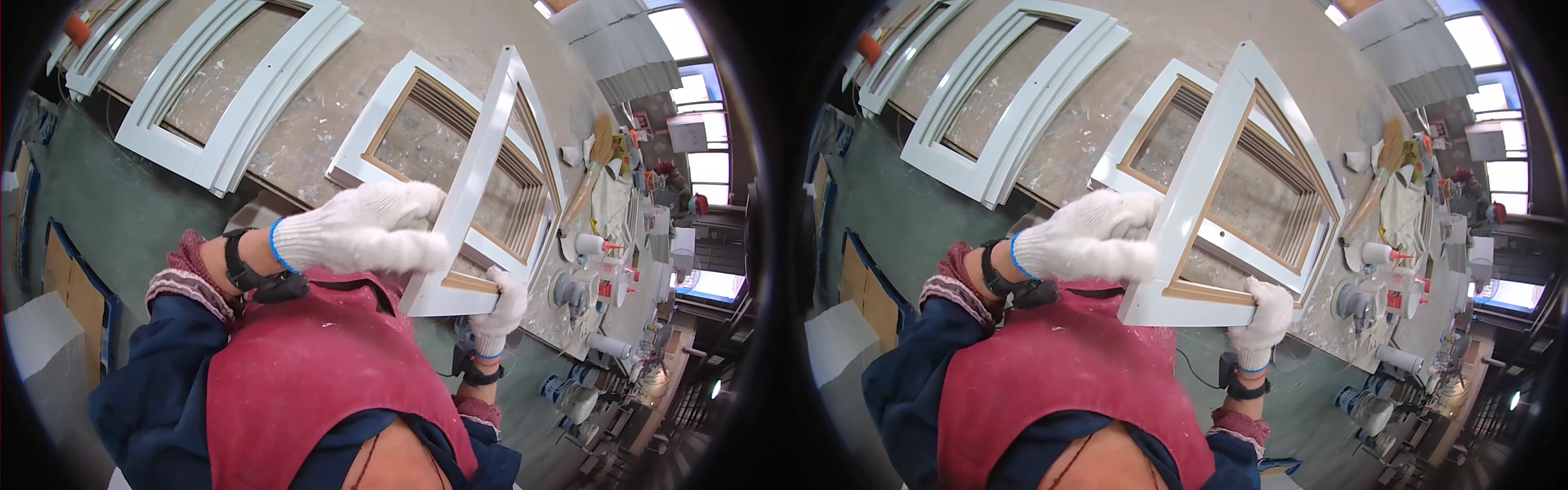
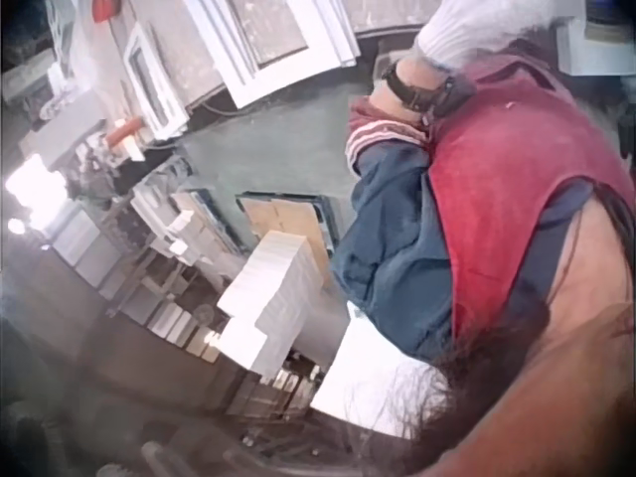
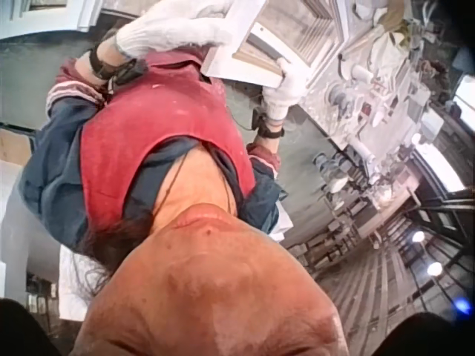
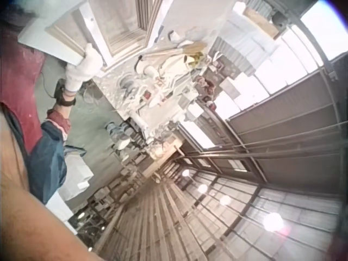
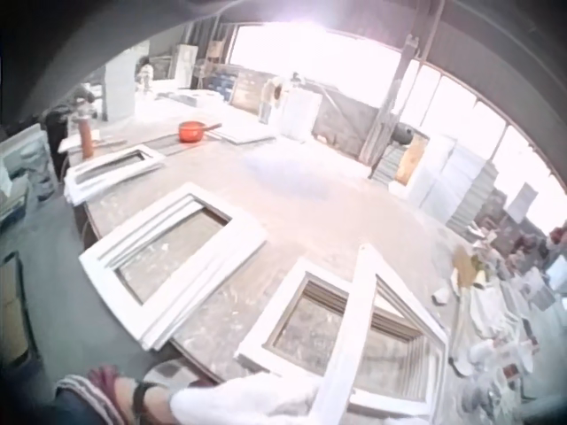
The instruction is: The person uses a metal scraper to remove excess white paint from the edges and corners of a white wooden frame. They repeatedly scrape the frame's perimeter and inner sections, then flip the frame to work on the reverse side, continuing the scraping process throughout the clip.
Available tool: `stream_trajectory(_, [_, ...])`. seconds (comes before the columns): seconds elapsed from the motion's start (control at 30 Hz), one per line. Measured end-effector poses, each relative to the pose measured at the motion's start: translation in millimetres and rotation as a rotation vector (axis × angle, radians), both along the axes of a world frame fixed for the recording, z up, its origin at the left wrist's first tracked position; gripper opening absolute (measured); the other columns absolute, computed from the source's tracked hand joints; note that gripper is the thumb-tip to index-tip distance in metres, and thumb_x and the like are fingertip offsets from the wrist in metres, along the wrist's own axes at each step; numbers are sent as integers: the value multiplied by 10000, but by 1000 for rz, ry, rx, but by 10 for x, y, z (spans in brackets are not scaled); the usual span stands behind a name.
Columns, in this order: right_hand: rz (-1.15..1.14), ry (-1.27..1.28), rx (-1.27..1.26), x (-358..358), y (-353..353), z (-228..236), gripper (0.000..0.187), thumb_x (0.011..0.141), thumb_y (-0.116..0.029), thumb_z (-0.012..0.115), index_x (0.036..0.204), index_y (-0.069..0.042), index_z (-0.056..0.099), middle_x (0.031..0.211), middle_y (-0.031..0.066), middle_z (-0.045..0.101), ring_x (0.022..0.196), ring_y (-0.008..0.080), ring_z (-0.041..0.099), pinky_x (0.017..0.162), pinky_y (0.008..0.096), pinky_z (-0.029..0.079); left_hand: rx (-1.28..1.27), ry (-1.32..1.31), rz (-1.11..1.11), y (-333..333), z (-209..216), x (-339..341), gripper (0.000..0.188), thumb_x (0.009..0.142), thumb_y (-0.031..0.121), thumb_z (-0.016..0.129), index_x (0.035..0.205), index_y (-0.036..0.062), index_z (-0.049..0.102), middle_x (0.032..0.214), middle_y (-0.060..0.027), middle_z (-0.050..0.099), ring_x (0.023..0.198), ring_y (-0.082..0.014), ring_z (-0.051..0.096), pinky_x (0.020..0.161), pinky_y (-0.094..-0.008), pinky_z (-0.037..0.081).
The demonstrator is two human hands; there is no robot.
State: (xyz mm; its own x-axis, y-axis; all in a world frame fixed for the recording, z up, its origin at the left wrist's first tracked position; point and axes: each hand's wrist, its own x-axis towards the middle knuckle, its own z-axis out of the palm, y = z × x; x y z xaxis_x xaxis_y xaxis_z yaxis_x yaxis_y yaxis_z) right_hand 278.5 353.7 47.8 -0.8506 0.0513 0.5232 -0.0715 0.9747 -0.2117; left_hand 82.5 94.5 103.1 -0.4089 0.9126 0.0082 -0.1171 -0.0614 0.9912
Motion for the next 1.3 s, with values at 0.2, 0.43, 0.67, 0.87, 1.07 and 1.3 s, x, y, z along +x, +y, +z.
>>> stream_trajectory(0.2, [59,10,46,70,-36,-51,349,678,-137,703,1015,-74,638,877,115,650,789,304,628,756,405,470,-177,-40,215,37,327,-186,317,896,267,620,997,-33,611,788,-50,622,702,-97,595,611,-266,494])
stream_trajectory(0.43, [90,-33,15,178,-37,-42,338,692,-183,691,999,-53,639,865,133,645,763,318,617,737,411,474,-91,139,378,238,224,-543,402,886,399,591,884,0,644,716,-50,612,631,-110,619,564,-243,513])
stream_trajectory(0.67, [83,8,97,136,18,127,333,714,-185,704,1019,-64,648,884,121,655,761,312,625,711,411,474,169,-92,604,565,-15,-1064,328,991,337,547,1078,30,625,864,-50,640,656,-95,621,559,-219,521])
stream_trajectory(0.87, [-356,384,-196,418,759,275,274,732,-165,745,957,-39,652,920,105,662,812,239,630,717,394,502,15,-200,481,371,-255,-838,343,973,358,577,1094,39,617,793,-30,641,617,-92,597,548,-232,502])
stream_trajectory(1.07, [-448,897,-175,490,822,1057,83,841,-121,643,873,-47,624,816,54,564,768,206,580,715,372,513,-170,-256,287,171,-425,-554,401,957,350,586,1137,-8,592,803,-59,653,590,-110,599,535,-232,490])
stream_trajectory(1.3, [-82,1213,-1243,378,896,914,111,839,-62,557,749,-79,495,770,28,464,699,167,510,706,286,465,-91,-268,-178,591,-223,-227,508,956,298,590,1304,-58,488,876,-97,661,721,-145,637,632,-257,522])
